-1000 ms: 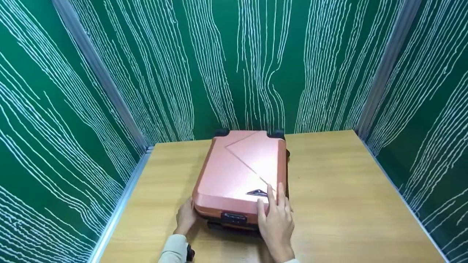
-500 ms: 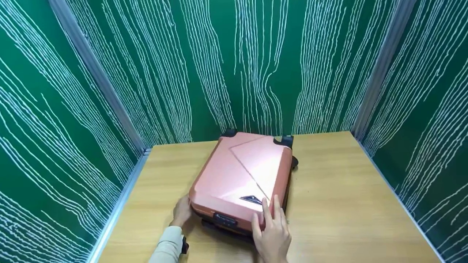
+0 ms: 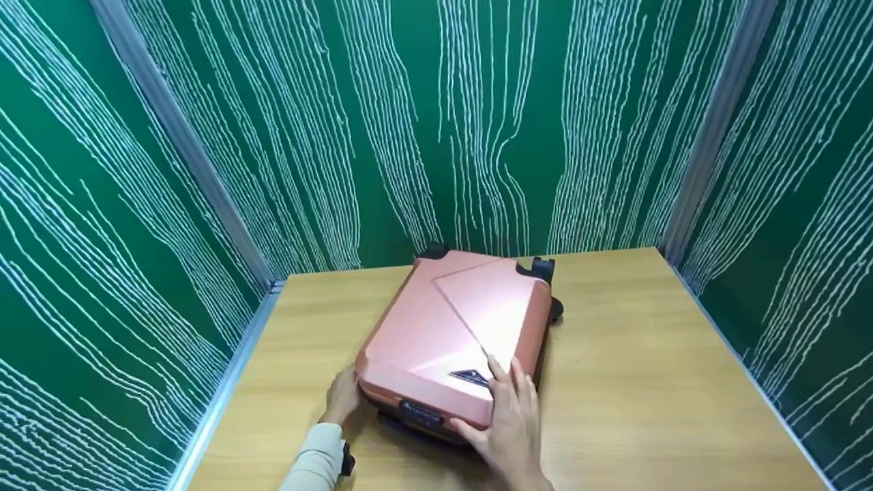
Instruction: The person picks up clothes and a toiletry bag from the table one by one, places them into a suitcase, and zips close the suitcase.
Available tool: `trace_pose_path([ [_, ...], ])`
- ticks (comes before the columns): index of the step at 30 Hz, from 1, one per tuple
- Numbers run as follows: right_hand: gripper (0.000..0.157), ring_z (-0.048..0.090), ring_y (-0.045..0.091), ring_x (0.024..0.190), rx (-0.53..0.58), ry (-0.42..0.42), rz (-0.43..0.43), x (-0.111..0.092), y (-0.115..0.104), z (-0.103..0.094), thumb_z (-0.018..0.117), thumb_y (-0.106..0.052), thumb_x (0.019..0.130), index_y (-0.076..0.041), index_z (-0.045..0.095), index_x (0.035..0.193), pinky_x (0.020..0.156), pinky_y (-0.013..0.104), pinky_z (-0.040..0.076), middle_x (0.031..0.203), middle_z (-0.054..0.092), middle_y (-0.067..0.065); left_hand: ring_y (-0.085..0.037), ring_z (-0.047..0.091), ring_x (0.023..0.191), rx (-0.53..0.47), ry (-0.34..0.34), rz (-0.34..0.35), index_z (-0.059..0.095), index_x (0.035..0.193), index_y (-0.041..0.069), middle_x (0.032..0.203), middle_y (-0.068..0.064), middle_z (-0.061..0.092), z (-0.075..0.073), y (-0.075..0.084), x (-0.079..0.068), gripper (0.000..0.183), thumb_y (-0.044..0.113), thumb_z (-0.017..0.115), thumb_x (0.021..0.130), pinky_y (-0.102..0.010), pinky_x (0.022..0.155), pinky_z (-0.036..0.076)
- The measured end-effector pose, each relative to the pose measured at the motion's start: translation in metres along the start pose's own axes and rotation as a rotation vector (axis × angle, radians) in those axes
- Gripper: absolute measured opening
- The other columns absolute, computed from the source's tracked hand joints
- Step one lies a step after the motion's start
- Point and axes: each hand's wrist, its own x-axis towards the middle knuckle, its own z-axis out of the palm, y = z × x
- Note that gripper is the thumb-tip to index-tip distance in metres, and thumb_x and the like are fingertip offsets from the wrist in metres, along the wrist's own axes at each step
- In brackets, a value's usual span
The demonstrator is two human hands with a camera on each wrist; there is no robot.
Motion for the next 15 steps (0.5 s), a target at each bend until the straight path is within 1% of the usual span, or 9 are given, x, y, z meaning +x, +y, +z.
trace_pose_path([
  [2,0.090,0.043,0.041,0.142,-0.033,0.026,-0.006,-0.0025,0.0019,0.0014,0.096,-0.049,0.050,-0.005,0.065,0.122,0.104,0.065,0.037,0.147,0.061,0.004,-0.043,0.072,0.097,0.002,0.004,0.004,0.069,0.100,0.017,0.103,-0.016,0.077,0.0005,0.0013,-0.0010,0.026,0.025,0.045,0.108,-0.059,0.074,0.055],
  [5,0.093,0.045,0.039,0.142,-0.095,0.063,-0.013,-0.0053,0.0032,0.0046,0.088,-0.062,0.057,-0.011,0.067,0.132,0.104,0.058,0.041,0.145,0.062,0.002,-0.044,0.072,0.094,0.005,-0.001,0.001,0.065,0.094,0.017,0.099,-0.016,0.076,0.0004,0.0037,-0.0009,0.027,0.028,0.045,0.108,-0.058,0.071,0.054],
  [8,0.095,0.046,0.040,0.141,-0.133,0.087,-0.030,-0.0051,0.0043,0.0071,0.080,-0.072,0.062,-0.014,0.066,0.136,0.102,0.059,0.044,0.145,0.062,0.002,-0.045,0.072,0.092,0.008,-0.006,-0.001,0.062,0.090,0.017,0.097,-0.017,0.075,-0.0005,0.0056,-0.0010,0.027,0.027,0.045,0.108,-0.058,0.069,0.053],
  [11,0.095,0.048,0.038,0.140,-0.151,0.090,-0.029,-0.0047,0.0053,0.0080,0.078,-0.076,0.063,-0.015,0.067,0.135,0.093,0.062,0.049,0.143,0.064,0.002,-0.044,0.072,0.093,0.018,-0.008,-0.015,0.062,0.090,0.017,0.097,-0.016,0.075,-0.0015,0.0064,-0.0023,0.026,0.026,0.045,0.108,-0.058,0.070,0.054],
  [15,0.097,0.049,0.035,0.140,-0.174,0.082,-0.014,-0.0061,0.0059,0.0092,0.079,-0.077,0.060,-0.015,0.068,0.134,0.085,0.061,0.053,0.141,0.065,0.001,-0.043,0.073,0.092,0.033,-0.009,-0.024,0.064,0.092,0.018,0.098,-0.016,0.076,-0.0029,0.0059,-0.0044,0.025,0.027,0.046,0.108,-0.057,0.069,0.054],
])
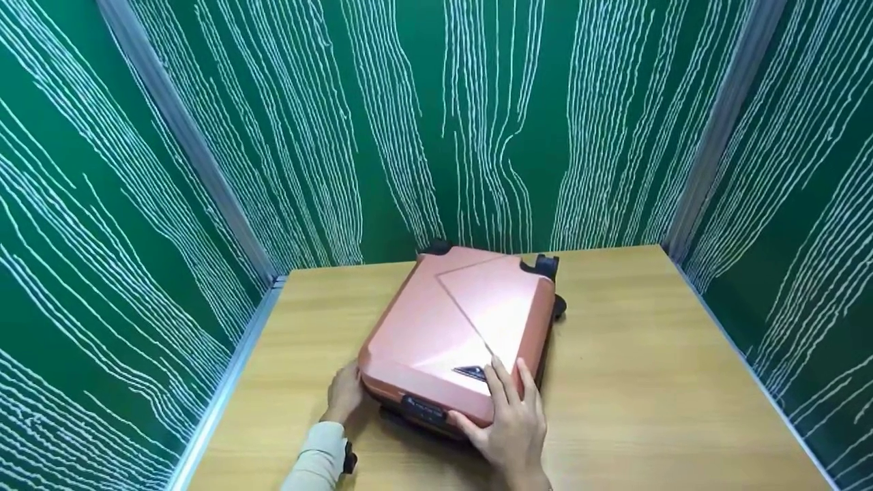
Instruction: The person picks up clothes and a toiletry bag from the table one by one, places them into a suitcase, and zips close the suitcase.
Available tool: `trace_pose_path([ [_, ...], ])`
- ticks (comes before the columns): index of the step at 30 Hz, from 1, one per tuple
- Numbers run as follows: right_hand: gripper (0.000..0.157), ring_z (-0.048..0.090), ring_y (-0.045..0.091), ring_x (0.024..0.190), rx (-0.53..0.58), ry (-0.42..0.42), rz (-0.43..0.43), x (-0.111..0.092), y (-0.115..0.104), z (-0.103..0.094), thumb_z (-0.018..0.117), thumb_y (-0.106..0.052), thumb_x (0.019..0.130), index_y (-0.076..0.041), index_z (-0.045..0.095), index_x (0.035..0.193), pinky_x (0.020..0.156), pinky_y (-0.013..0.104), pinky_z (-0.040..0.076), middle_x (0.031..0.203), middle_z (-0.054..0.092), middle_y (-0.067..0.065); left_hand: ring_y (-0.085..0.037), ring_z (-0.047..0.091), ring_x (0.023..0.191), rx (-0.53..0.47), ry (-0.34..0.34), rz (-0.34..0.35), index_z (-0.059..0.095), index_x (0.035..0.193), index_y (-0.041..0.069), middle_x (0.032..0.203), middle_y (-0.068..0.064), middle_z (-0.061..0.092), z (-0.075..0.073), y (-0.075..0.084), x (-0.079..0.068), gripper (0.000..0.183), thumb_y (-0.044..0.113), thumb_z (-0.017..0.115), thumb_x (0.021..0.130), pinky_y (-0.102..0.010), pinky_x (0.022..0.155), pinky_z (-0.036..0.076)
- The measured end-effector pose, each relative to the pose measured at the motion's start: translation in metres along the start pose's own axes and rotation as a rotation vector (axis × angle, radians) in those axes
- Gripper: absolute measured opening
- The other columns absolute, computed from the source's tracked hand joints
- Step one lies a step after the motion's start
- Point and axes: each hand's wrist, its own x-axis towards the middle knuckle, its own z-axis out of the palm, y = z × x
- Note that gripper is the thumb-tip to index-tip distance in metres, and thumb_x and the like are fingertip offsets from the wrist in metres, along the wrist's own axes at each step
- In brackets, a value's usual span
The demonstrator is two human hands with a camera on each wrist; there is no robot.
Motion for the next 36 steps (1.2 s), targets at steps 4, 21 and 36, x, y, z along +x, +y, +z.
trace_pose_path([
  [4,0.097,0.048,0.033,0.141,-0.025,-0.007,0.009,-0.002,0.001,0.000,0.080,-0.075,0.058,-0.016,0.068,0.134,0.079,0.057,0.055,0.142,0.064,-0.001,-0.042,0.073,0.094,0.009,0.008,-0.009,0.067,0.096,0.019,0.100,-0.014,0.077,-0.001,0.001,-0.001,0.024,0.028,0.047,0.107,-0.058,0.071,0.055],
  [21,0.098,0.052,0.036,0.135,-0.062,0.025,-0.006,-0.002,-0.002,-0.001,0.075,-0.079,0.061,-0.016,0.068,0.134,0.076,0.057,0.055,0.139,0.066,0.000,-0.041,0.074,0.090,-0.006,-0.015,-0.021,0.065,0.090,0.020,0.096,-0.012,0.077,-0.005,0.001,-0.006,0.027,0.031,0.047,0.107,-0.054,0.064,0.053],
  [36,0.099,0.052,0.035,0.135,-0.063,-0.004,-0.018,0.000,0.004,-0.006,0.078,-0.077,0.058,-0.018,0.066,0.137,0.055,0.049,0.055,0.139,0.066,0.000,-0.027,0.070,0.075,-0.058,0.000,-0.036,0.058,0.079,0.023,0.081,-0.001,0.070,-0.008,0.004,-0.021,0.028,0.026,0.051,0.106,-0.044,0.060,0.049],
])
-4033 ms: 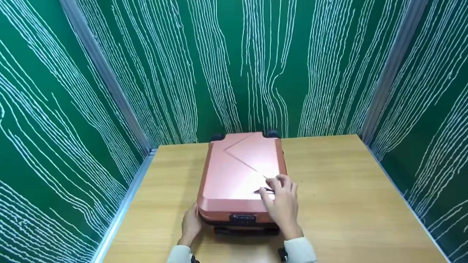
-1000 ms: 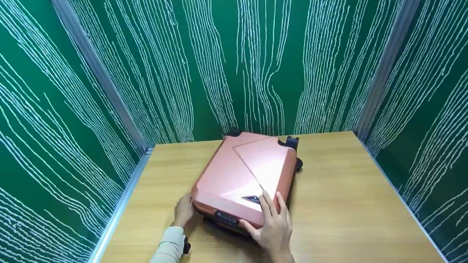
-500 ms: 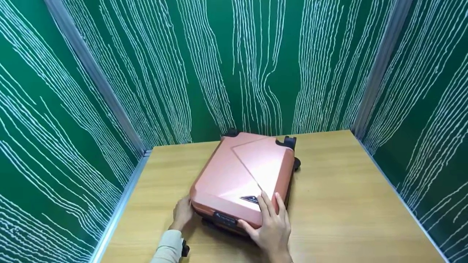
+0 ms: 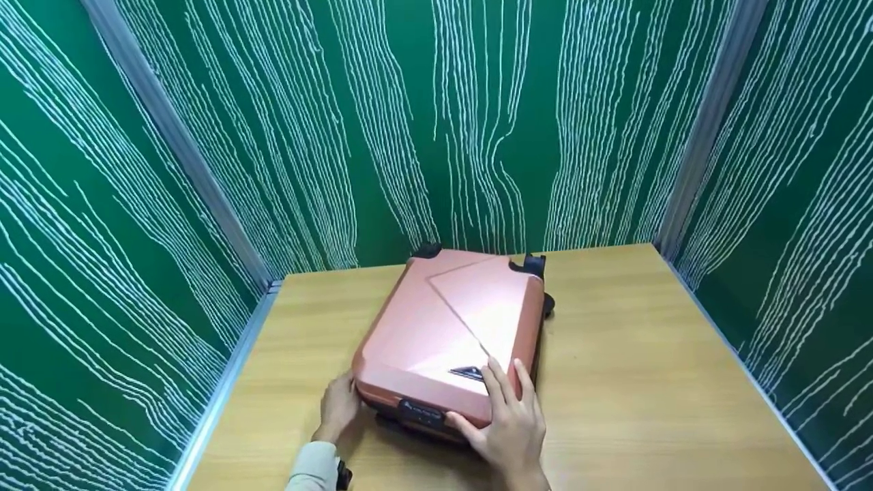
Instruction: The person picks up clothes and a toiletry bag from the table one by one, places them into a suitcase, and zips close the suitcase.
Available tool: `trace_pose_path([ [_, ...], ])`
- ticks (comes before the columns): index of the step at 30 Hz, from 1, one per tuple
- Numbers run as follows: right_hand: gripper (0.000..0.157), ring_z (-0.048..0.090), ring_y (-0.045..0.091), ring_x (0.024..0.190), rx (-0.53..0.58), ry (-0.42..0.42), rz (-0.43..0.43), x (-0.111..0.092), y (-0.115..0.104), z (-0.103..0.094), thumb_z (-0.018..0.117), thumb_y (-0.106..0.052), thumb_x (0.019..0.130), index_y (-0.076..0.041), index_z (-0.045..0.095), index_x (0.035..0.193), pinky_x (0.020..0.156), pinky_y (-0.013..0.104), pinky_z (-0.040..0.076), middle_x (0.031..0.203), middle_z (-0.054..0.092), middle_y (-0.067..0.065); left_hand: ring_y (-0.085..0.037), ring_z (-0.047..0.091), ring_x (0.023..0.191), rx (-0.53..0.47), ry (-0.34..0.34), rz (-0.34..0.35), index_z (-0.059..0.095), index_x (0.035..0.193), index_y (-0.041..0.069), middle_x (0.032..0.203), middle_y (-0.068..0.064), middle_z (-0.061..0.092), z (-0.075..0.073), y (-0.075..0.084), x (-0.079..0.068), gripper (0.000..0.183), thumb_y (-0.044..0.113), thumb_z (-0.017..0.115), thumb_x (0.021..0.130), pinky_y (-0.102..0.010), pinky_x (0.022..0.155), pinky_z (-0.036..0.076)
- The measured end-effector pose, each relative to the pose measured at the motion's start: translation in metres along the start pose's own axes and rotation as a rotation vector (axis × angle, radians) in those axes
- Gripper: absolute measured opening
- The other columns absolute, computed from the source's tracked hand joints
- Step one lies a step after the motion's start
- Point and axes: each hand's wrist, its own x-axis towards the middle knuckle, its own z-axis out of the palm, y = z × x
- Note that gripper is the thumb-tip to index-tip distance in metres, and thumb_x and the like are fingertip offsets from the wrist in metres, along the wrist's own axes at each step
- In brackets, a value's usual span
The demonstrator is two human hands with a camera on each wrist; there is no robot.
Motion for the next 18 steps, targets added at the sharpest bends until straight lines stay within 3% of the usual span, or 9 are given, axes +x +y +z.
trace_pose_path([
  [5,0.098,0.052,0.036,0.136,0.001,0.015,-0.006,0.003,0.005,-0.002,0.078,-0.077,0.060,-0.017,0.067,0.136,0.056,0.051,0.056,0.139,0.067,0.001,-0.015,0.053,0.062,-0.033,0.017,0.019,0.054,0.075,0.022,0.068,0.006,0.056,0.000,0.002,-0.015,0.031,0.024,0.054,0.105,-0.036,0.055,0.042],
  [7,0.098,0.052,0.036,0.135,-0.004,0.021,-0.005,0.003,0.006,-0.003,0.077,-0.078,0.061,-0.016,0.067,0.136,0.056,0.052,0.056,0.139,0.067,0.002,-0.015,0.053,0.061,-0.036,0.028,0.030,0.054,0.075,0.021,0.066,0.006,0.055,-0.001,0.004,-0.020,0.030,0.023,0.054,0.105,-0.036,0.055,0.041],
  [10,0.097,0.053,0.037,0.134,-0.011,0.022,-0.007,0.002,0.004,-0.002,0.075,-0.079,0.063,-0.016,0.066,0.136,0.056,0.051,0.056,0.138,0.067,0.002,-0.020,0.060,0.062,-0.011,0.057,0.031,0.057,0.078,0.018,0.068,0.001,0.060,-0.003,0.007,-0.026,0.026,0.018,0.056,0.103,-0.040,0.054,0.044],
  [13,0.097,0.053,0.037,0.134,-0.010,0.017,-0.007,0.000,0.002,0.000,0.074,-0.080,0.064,-0.017,0.066,0.137,0.058,0.052,0.056,0.139,0.067,0.002,-0.032,0.069,0.069,0.029,0.101,-0.018,0.060,0.079,0.017,0.074,-0.006,0.069,-0.004,0.011,-0.032,0.023,0.018,0.058,0.102,-0.046,0.056,0.048],
  [18,0.097,0.054,0.036,0.134,0.000,0.022,-0.005,-0.001,-0.002,0.003,0.072,-0.082,0.064,-0.018,0.067,0.136,0.063,0.055,0.057,0.138,0.067,0.001,-0.041,0.071,0.072,0.117,0.186,-0.115,0.058,0.074,0.017,0.077,-0.010,0.073,-0.003,0.019,-0.040,0.027,0.024,0.059,0.100,-0.051,0.059,0.050],
])
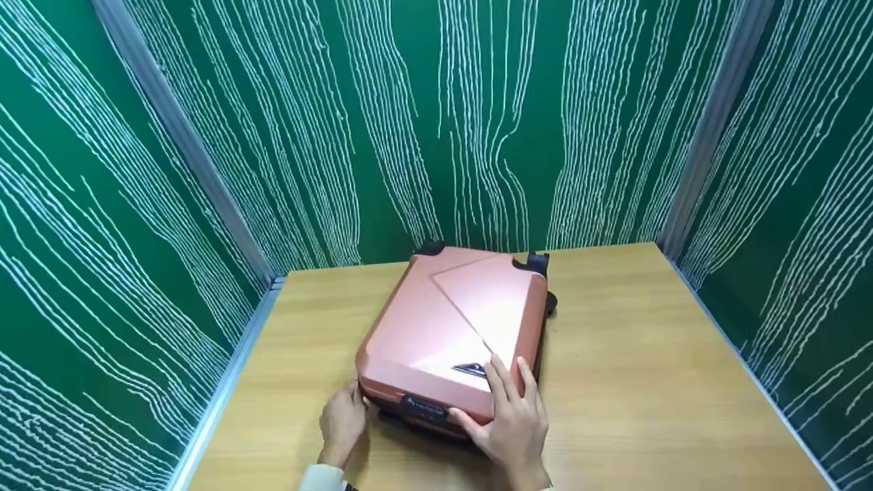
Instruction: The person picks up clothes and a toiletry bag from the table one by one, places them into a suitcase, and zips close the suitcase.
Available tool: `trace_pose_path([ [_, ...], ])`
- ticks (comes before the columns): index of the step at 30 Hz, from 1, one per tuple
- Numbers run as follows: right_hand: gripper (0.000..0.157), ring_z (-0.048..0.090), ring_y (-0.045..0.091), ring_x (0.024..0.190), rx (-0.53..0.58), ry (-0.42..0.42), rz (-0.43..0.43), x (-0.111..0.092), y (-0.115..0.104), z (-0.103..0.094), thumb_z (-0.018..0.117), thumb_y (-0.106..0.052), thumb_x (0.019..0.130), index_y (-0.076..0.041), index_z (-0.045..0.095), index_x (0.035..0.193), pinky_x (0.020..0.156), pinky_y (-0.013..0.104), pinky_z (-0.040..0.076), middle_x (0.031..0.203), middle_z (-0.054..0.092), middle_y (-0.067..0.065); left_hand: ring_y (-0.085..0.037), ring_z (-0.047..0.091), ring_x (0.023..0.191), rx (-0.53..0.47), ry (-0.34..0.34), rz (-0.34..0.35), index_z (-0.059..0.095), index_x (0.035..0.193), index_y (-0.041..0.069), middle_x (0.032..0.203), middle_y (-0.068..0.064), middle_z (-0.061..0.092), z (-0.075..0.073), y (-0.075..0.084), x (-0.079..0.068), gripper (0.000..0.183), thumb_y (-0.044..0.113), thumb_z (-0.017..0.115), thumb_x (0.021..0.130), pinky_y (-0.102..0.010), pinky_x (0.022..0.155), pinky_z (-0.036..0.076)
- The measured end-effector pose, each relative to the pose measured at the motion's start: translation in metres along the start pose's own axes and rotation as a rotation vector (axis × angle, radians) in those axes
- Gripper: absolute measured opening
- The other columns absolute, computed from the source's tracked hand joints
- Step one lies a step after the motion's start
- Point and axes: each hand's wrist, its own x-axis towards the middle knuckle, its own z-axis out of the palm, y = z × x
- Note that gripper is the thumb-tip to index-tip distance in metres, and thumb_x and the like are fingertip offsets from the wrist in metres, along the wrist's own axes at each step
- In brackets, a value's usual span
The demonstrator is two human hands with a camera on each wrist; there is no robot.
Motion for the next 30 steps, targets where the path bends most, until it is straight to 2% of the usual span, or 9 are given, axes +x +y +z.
trace_pose_path([
  [4,0.096,0.054,0.037,0.133,0.010,0.021,0.012,0.000,-0.003,0.001,0.073,-0.082,0.064,-0.017,0.067,0.135,0.069,0.059,0.056,0.140,0.066,0.000,-0.041,0.071,0.071,0.042,0.046,-0.029,0.061,0.074,0.016,0.076,-0.010,0.074,-0.002,0.008,-0.005,0.028,0.025,0.059,0.100,-0.052,0.063,0.051],
  [15,0.096,0.052,0.038,0.134,0.036,0.031,0.031,0.000,-0.006,0.003,0.073,-0.080,0.064,-0.017,0.067,0.136,0.076,0.061,0.055,0.143,0.064,-0.002,-0.042,0.070,0.070,0.058,0.056,-0.050,0.062,0.075,0.014,0.075,-0.012,0.073,-0.007,0.015,-0.018,0.028,0.025,0.057,0.100,-0.054,0.062,0.051],
  [22,0.095,0.051,0.038,0.135,0.034,0.017,0.047,-0.001,-0.006,0.002,0.069,-0.082,0.068,-0.017,0.065,0.138,0.084,0.059,0.048,0.143,0.065,-0.001,-0.038,0.070,0.062,0.053,0.080,0.001,0.058,0.070,0.014,0.067,-0.010,0.070,-0.009,0.017,-0.026,0.029,0.022,0.059,0.098,-0.049,0.054,0.048],
  [30,0.095,0.050,0.038,0.136,0.034,0.007,0.037,-0.002,-0.003,0.001,0.069,-0.082,0.068,-0.016,0.066,0.137,0.088,0.059,0.049,0.143,0.064,0.000,-0.039,0.068,0.060,0.067,0.099,0.009,0.058,0.069,0.013,0.065,-0.012,0.069,-0.011,0.018,-0.030,0.030,0.023,0.060,0.098,-0.049,0.053,0.048],
])
